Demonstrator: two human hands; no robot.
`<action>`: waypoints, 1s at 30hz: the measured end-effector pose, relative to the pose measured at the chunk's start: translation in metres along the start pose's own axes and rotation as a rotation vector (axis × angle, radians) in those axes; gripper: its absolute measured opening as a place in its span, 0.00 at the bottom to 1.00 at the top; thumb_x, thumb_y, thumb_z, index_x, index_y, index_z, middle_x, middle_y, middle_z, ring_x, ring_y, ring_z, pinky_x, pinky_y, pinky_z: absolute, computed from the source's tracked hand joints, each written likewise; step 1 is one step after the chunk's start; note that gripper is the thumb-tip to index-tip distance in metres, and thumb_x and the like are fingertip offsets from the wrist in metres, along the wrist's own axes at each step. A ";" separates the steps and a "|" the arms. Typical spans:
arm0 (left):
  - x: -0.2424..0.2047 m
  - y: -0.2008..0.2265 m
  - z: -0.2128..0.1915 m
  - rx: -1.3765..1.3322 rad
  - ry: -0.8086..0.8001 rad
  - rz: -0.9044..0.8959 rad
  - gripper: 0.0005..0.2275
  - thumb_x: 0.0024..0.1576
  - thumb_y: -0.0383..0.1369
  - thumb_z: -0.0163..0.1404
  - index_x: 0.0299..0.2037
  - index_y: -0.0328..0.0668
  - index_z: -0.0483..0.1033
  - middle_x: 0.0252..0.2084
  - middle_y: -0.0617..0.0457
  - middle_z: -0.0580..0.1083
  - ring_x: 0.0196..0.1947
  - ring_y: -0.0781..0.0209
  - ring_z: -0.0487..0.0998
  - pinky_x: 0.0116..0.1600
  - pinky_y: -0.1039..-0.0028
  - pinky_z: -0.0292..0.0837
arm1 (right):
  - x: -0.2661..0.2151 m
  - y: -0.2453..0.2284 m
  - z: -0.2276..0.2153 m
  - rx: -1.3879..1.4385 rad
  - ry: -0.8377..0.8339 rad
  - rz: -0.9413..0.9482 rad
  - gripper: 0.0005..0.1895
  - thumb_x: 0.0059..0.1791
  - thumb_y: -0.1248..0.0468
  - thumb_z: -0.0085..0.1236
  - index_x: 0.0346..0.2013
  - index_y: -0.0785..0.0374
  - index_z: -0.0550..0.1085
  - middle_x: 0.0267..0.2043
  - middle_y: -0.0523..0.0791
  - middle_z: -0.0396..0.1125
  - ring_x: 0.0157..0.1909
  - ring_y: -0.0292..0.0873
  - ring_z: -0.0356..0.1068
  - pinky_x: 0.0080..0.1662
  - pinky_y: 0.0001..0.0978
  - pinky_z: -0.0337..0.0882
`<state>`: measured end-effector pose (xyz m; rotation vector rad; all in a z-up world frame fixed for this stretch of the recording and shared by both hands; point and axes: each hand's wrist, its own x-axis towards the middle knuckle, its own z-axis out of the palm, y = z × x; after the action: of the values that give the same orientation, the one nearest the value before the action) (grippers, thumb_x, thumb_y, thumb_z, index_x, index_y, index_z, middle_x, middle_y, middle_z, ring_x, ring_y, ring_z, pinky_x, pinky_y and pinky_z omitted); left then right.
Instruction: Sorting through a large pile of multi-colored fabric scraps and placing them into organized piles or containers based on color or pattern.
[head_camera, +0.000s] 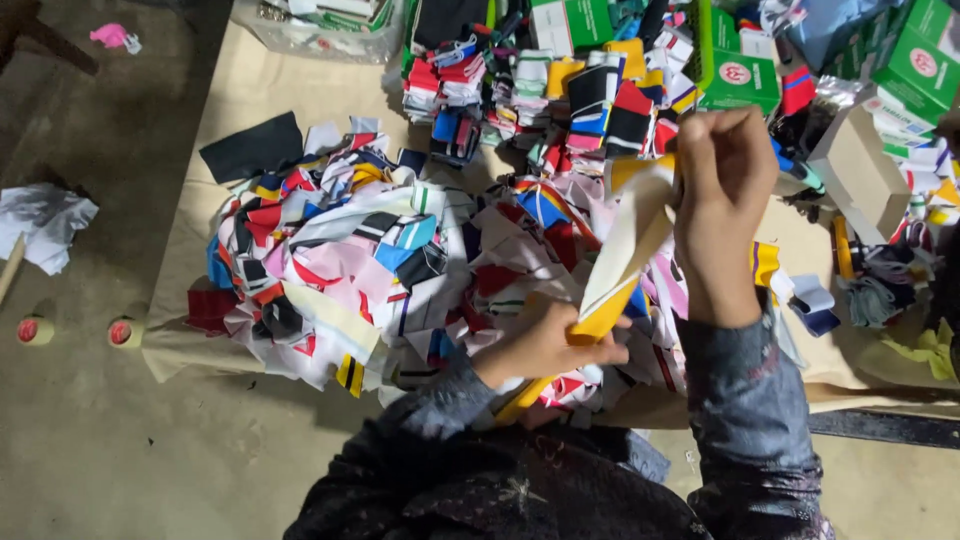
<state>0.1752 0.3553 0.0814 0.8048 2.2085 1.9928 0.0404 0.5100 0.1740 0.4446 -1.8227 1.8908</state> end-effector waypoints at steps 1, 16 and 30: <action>-0.001 0.008 -0.003 -0.001 -0.001 0.001 0.12 0.53 0.47 0.60 0.25 0.52 0.79 0.23 0.56 0.77 0.21 0.63 0.77 0.29 0.81 0.71 | 0.004 -0.010 0.007 -0.001 0.001 -0.001 0.08 0.61 0.71 0.53 0.39 0.69 0.66 0.29 0.51 0.62 0.21 0.37 0.57 0.26 0.27 0.57; -0.001 -0.005 -0.032 0.652 0.406 0.445 0.23 0.58 0.21 0.60 0.63 0.36 0.68 0.37 0.50 0.78 0.28 0.65 0.74 0.31 0.76 0.78 | -0.022 -0.026 -0.035 -0.137 0.567 0.113 0.12 0.56 0.53 0.57 0.35 0.53 0.67 0.34 0.39 0.64 0.23 0.29 0.54 0.22 0.24 0.50; -0.017 0.027 -0.055 0.289 0.345 -0.236 0.07 0.56 0.24 0.53 0.38 0.43 0.85 0.32 0.45 0.81 0.34 0.48 0.84 0.35 0.69 0.78 | 0.005 0.031 0.025 -0.309 -0.312 0.097 0.05 0.59 0.71 0.52 0.45 0.72 0.72 0.35 0.57 0.69 0.41 0.56 0.73 0.47 0.50 0.73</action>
<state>0.1777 0.2991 0.1113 0.2045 2.6750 1.8377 0.0166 0.4855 0.1522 0.5741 -2.3327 1.6267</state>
